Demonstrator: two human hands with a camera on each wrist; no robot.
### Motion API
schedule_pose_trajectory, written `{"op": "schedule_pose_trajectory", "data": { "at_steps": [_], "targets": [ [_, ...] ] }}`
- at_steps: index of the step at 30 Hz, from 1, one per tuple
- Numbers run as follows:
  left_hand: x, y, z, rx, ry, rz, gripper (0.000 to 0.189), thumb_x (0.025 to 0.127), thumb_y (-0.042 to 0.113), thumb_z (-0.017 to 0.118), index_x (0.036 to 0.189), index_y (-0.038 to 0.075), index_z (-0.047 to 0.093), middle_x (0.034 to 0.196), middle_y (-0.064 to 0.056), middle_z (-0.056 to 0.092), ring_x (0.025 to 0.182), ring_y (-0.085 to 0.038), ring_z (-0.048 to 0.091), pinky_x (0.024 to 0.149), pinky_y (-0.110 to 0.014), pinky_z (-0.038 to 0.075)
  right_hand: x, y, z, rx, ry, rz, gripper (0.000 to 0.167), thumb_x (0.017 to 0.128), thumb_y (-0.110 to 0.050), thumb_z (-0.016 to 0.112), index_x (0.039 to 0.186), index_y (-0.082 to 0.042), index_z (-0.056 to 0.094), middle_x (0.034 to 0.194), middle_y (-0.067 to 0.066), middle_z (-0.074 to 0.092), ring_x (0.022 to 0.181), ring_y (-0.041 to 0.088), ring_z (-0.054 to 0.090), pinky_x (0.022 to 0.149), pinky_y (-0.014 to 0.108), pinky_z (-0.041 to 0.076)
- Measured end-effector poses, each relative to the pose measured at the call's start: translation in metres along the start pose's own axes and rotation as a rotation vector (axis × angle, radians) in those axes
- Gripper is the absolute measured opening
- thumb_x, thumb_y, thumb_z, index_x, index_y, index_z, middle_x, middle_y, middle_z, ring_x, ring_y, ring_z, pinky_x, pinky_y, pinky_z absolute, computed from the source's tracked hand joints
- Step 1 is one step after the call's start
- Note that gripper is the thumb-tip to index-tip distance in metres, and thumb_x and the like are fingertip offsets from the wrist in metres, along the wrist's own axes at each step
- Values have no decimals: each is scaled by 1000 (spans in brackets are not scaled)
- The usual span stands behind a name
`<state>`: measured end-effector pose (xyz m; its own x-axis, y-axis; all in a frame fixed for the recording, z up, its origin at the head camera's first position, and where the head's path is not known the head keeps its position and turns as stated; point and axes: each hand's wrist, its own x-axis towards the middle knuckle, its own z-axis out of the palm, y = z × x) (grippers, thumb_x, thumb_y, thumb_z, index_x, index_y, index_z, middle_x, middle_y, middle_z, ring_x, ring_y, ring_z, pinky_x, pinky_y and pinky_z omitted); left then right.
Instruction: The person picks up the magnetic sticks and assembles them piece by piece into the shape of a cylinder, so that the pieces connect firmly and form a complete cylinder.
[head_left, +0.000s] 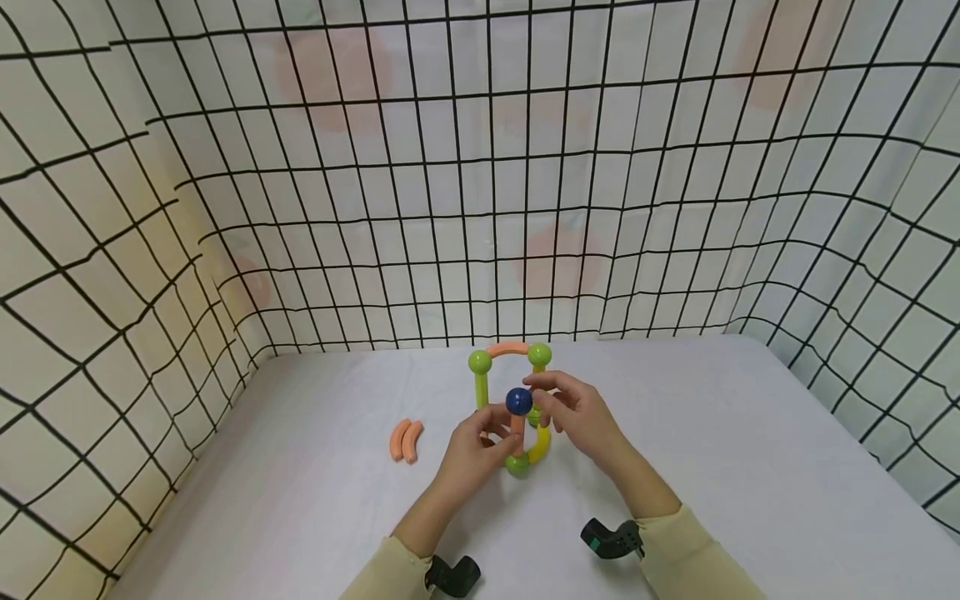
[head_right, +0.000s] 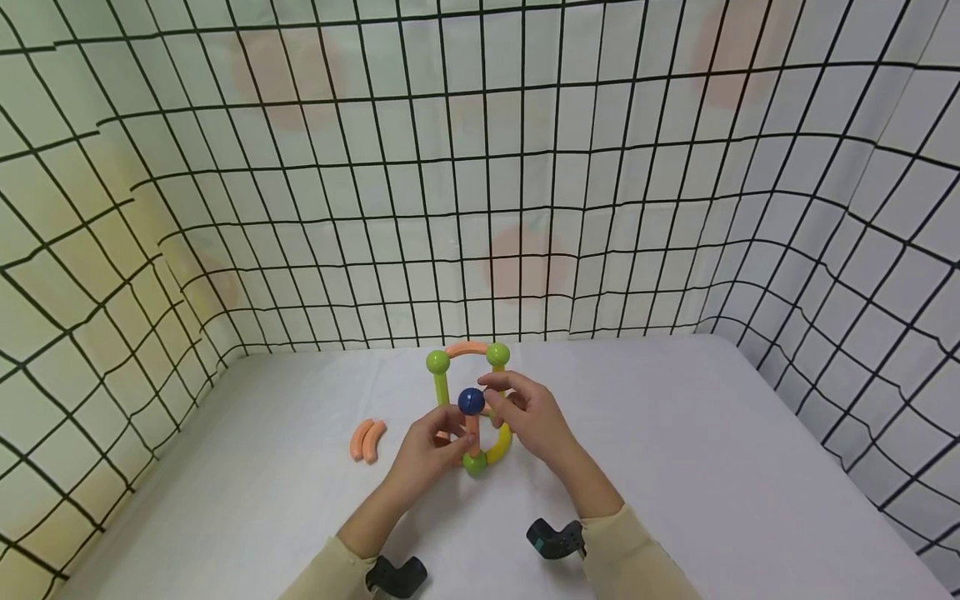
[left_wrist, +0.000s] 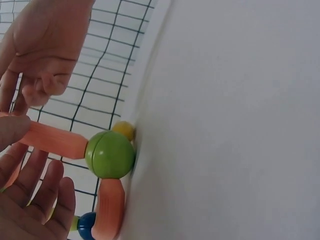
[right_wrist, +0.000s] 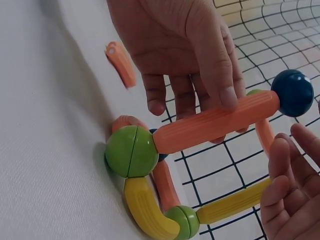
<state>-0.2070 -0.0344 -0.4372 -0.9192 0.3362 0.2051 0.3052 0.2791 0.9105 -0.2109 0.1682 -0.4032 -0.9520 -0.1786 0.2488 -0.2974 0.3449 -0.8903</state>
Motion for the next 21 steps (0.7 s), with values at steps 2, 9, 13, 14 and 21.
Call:
{"op": "schedule_pose_trajectory", "data": {
  "at_steps": [2, 9, 13, 14, 21],
  "targets": [
    [1, -1, -3, 8, -9, -3, 33, 93, 27, 72, 124, 19, 65, 111, 3, 69, 100, -15, 60, 79, -23, 50, 1, 3, -2, 7, 35, 6, 27, 102, -31, 59, 123, -15, 66, 111, 12, 67, 72, 27, 60, 59, 25, 49],
    [2, -3, -22, 52, -52, -9, 33, 93, 27, 72, 125, 21, 65, 119, -1, 68, 105, -18, 59, 85, -24, 50, 4, 19, -9, 67, 174, 109, 29, 101, -30, 60, 113, -5, 66, 94, 11, 62, 65, 18, 56, 59, 26, 50],
    [4, -8, -36, 85, -48, -20, 32, 94, 23, 71, 125, 17, 66, 120, -2, 68, 107, -19, 62, 87, -28, 52, 6, 30, -10, 70, 205, 194, 29, 99, -28, 63, 117, -5, 63, 96, 8, 59, 66, 17, 56, 58, 26, 48],
    [4, -10, -39, 96, -40, -33, 31, 94, 24, 70, 124, 17, 66, 120, -1, 69, 107, -19, 62, 87, -29, 52, 7, 33, -10, 60, 204, 211, 30, 99, -28, 64, 118, -6, 62, 98, 7, 58, 67, 17, 57, 58, 25, 48],
    [10, -23, -50, 140, 34, -184, 31, 92, 23, 73, 121, 15, 66, 114, -2, 69, 107, -21, 62, 90, -37, 55, 13, 49, -7, -104, 184, 279, 36, 95, -25, 68, 128, -14, 58, 114, 11, 62, 93, 23, 58, 73, 25, 50]
  ]
}}
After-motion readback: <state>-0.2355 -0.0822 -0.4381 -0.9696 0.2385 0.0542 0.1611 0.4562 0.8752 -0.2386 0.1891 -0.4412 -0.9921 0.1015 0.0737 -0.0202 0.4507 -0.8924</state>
